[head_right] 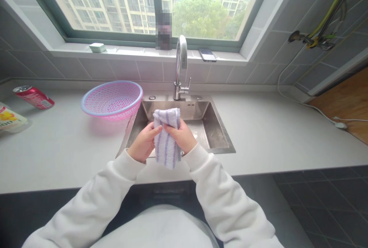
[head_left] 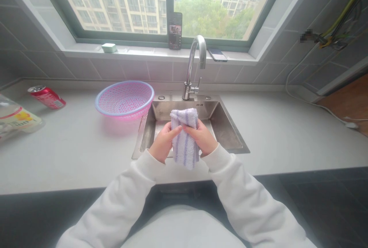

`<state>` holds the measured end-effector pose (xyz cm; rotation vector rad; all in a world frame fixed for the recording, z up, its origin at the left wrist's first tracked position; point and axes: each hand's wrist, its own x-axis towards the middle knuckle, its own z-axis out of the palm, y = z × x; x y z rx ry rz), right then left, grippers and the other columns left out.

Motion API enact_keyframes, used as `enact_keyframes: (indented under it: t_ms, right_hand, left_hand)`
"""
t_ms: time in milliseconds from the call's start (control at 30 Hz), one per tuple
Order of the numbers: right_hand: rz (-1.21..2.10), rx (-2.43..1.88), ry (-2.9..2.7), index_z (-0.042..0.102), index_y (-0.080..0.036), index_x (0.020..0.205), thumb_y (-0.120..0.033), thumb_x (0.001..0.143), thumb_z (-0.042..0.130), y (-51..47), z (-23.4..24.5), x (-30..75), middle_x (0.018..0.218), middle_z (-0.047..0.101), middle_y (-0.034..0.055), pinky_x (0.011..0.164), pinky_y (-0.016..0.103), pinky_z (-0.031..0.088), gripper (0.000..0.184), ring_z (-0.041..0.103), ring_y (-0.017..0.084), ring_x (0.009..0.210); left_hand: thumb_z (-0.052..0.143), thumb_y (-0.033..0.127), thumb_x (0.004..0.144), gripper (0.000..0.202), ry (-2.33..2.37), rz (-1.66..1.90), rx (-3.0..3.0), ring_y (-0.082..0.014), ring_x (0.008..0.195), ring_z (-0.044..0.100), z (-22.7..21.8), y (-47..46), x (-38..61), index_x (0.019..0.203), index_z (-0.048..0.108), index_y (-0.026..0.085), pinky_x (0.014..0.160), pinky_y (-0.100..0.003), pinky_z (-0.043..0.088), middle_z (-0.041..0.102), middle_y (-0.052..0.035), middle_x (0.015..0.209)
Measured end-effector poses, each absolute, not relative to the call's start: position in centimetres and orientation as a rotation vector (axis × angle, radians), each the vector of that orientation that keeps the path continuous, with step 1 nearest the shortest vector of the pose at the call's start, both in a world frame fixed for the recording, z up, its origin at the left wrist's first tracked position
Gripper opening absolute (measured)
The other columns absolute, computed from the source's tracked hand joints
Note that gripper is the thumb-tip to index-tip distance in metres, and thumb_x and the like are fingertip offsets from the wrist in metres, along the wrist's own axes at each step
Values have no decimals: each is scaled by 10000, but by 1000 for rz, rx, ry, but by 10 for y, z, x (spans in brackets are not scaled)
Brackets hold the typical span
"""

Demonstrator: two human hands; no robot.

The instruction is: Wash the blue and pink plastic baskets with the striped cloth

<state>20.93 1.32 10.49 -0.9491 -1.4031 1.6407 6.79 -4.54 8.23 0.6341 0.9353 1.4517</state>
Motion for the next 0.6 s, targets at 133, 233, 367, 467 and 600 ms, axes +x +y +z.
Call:
enact_keyframes:
  t_ms: [133, 233, 367, 467, 600]
  right_hand:
    - [1265, -1129, -1865, 685, -203, 1208, -338, 799, 790, 7, 120, 205, 1119, 764, 96, 1010, 550, 527, 443, 699, 341, 1076]
    - [1317, -910, -1968, 657, -199, 1338, -343, 889, 695, 2, 131, 205, 1243, 748, 112, 1074, 532, 520, 473, 684, 329, 1169]
    - [1265, -587, -2141, 687, -221, 1375, -167, 908, 537, 5, 139, 213, 1305, 709, 107, 1111, 484, 527, 493, 667, 279, 1225]
    - [1000, -437, -2415, 708, -215, 1349, -127, 837, 643, 8, 143, 217, 1410, 632, 152, 1145, 523, 497, 524, 581, 322, 1351]
    - [834, -494, -2468, 650, -200, 1331, -158, 806, 760, 6, 142, 213, 1395, 655, 156, 1151, 558, 489, 538, 587, 333, 1347]
  left_hand:
    - [912, 425, 731, 459, 987, 1624, 579, -184, 899, 689, 87, -33, 69, 1064, 698, 193, 791, -286, 519, 744, -12, 974]
    - [835, 499, 792, 371, 884, 1644, 465, -211, 862, 701, 91, -26, 67, 969, 706, 199, 793, -327, 562, 729, -15, 864]
    - [702, 623, 859, 435, 745, 1452, 416, -310, 887, 721, 97, -28, 59, 848, 725, 188, 774, -435, 607, 716, -77, 783]
    - [683, 552, 890, 343, 716, 1491, 432, -340, 1017, 727, 99, -30, 56, 931, 748, 218, 839, -470, 620, 755, -69, 902]
    - [633, 411, 925, 252, 665, 1495, 431, -358, 1232, 679, 100, -26, 59, 1006, 755, 206, 1026, -499, 582, 782, -73, 1034]
